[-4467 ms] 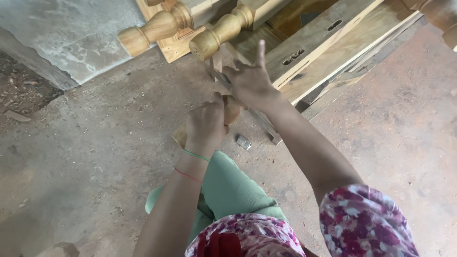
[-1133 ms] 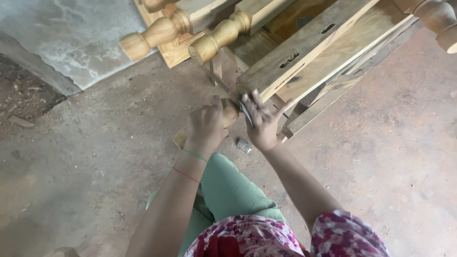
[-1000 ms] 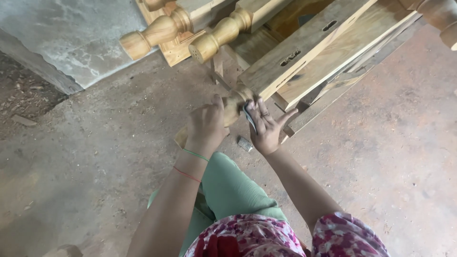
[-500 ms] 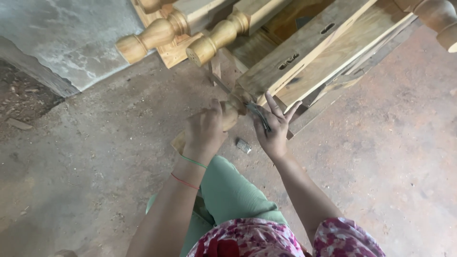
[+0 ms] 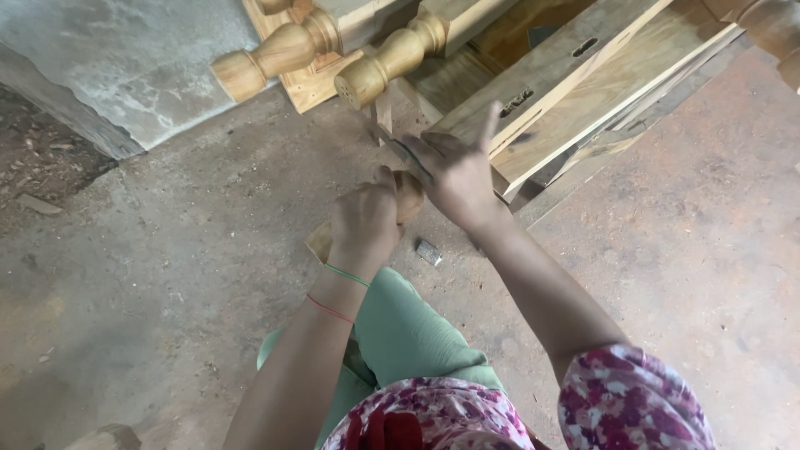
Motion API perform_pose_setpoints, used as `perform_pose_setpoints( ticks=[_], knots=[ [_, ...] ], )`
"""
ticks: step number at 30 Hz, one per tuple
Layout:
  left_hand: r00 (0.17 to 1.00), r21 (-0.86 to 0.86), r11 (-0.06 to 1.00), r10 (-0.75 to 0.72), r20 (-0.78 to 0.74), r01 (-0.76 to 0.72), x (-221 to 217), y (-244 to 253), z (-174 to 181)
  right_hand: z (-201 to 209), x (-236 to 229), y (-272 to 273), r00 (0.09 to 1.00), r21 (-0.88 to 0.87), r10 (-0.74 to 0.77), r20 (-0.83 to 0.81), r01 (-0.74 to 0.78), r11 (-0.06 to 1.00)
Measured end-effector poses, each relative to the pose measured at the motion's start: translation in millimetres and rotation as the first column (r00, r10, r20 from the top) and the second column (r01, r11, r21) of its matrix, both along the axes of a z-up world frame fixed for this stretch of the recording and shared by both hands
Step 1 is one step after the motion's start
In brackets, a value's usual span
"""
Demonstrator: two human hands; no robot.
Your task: The person sands the curved details of turned wooden furniture legs using sandpaper.
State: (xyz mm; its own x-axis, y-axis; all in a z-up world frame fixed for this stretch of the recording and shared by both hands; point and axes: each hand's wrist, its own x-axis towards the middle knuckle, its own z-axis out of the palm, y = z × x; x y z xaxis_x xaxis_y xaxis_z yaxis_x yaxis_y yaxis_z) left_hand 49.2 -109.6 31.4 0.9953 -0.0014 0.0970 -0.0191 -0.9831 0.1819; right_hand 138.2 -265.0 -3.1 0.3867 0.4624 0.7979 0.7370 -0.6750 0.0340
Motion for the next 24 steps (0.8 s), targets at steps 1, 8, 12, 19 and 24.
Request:
perform_pose_setpoints(
  ticks=[1, 8, 12, 19, 24],
  knots=[
    [1.0, 0.005, 1.0, 0.001, 0.007, -0.001, 1, 1, -1, 6, 5, 8, 1.0, 0.005, 0.001, 0.007, -0.001, 1.0],
    [0.999, -0.032, 0.999, -0.007, 0.051, 0.008, 5, 3, -8, 14, 4, 9, 0.989, -0.151, 0.067, -0.13, -0.086, 0.985],
    [0.992, 0.133, 0.989, -0.083, 0.091, 0.071, 5, 0, -11, -2, -16, -25, 0.999, -0.077, 0.017, -0.036, -0.02, 0.997],
    [0.996, 0.062, 0.998, -0.018, 0.092, 0.013, 4, -1, -10, 10, 11, 6, 0.999, -0.106, 0.031, -0.031, -0.034, 0.994],
    [0.999, 0.04, 0.999, 0.01, 0.048, -0.012, 4, -1, -8, 34, 43, 53, 0.877, -0.584, -0.248, -0.411, -0.045, 0.811]
  ],
)
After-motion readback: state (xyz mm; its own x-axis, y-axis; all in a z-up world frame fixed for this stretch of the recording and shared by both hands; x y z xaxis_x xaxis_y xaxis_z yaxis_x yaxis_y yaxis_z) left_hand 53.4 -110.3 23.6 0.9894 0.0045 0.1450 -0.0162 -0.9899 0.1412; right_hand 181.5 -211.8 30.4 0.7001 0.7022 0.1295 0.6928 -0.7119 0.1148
